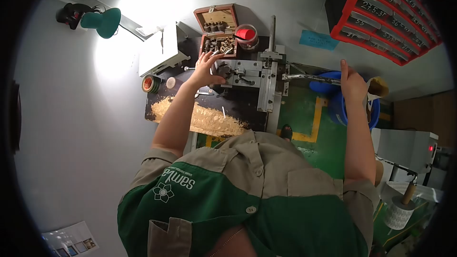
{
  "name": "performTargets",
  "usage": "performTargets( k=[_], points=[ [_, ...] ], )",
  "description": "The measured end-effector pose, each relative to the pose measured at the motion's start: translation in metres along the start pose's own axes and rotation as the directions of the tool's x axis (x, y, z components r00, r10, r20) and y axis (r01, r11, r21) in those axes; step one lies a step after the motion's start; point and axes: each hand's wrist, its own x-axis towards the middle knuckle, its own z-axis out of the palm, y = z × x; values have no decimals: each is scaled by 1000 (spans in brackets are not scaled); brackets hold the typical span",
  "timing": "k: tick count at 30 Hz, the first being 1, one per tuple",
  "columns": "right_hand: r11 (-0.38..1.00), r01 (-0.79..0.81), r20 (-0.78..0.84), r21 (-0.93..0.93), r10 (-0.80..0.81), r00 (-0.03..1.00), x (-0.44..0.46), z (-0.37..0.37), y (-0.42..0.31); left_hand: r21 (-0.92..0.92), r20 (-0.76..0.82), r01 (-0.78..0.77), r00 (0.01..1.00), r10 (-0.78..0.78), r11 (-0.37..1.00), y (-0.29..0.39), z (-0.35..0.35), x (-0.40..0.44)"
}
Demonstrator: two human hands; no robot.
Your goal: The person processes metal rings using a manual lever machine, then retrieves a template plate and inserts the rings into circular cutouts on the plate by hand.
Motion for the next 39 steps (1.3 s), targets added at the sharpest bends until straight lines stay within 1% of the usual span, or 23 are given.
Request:
performTargets(
  k=[1,2,3,5,7,10,11,12,14,15,17,19,20,23,24,25,26,29,30,31,34,35,39],
  points=[
    [996,-43,15,-79,44,999,5,5,3,14,64,-8,998,7,1000,0,-5,1],
    [996,-62,72,-56,66,995,5,0,0,73,105,-21,994,13,997,1,-5,3],
    [997,-78,155,-11,79,985,7,-5,-1,133,147,-38,989,18,990,2,-6,4],
    [983,-121,149,136,100,984,3,-18,-10,186,240,-67,971,21,980,6,-7,9],
    [981,-26,15,191,23,1000,-7,-22,-20,202,217,-25,976,-20,979,10,-8,11],
    [995,-98,83,18,96,992,-1,-10,-11,159,144,20,989,-43,987,0,4,11],
    [991,-122,128,-47,127,984,3,-11,-12,208,140,27,988,-57,978,5,1,10],
    [990,-143,212,-1,140,967,6,-19,-14,183,118,20,992,-42,983,4,2,8],
    [982,-35,-6,185,36,999,-2,-18,-16,199,70,-2,997,-13,980,6,2,4],
    [983,-26,-19,183,30,999,-7,-19,-22,176,42,-13,999,6,984,6,4,3],
    [973,-167,114,-158,186,976,6,-9,-14,147,-2,-4,1000,5,989,5,7,2],
    [989,-149,154,16,145,977,11,-6,-2,141,-9,14,1000,-13,990,7,6,0],
    [981,-107,95,163,92,991,5,-10,-5,146,-9,20,1000,-19,989,8,6,-1],
    [989,-107,-6,100,108,994,-8,-16,-21,153,-56,51,997,-43,987,11,11,-1],
    [989,-147,72,-17,148,986,3,-2,-7,154,-24,51,999,-48,987,11,10,-1],
    [996,-91,23,-2,91,996,3,3,-2,161,-11,47,999,-46,986,11,8,-2],
    [991,-113,86,-66,119,989,5,-4,-7,166,-5,47,999,-47,985,9,4,-3],
    [988,-121,111,94,110,988,5,-11,-5,34,-60,24,998,-22,999,-17,-11,2],
    [989,-100,100,110,89,991,4,-14,-8,47,-45,-14,999,16,999,-21,-18,5],
    [988,-72,70,137,63,996,3,-16,-11,52,-8,20,1000,-19,998,-22,-21,5],
    [990,-10,33,144,5,999,-2,-32,-33,124,122,-25,992,10,992,-20,-14,11],
    [995,-41,32,87,39,999,-5,-40,-44,136,134,-37,991,18,990,-14,-13,11],
    [994,-14,9,112,13,1000,-2,-35,-38,151,163,-57,986,32,987,0,-3,7]
  ],
)
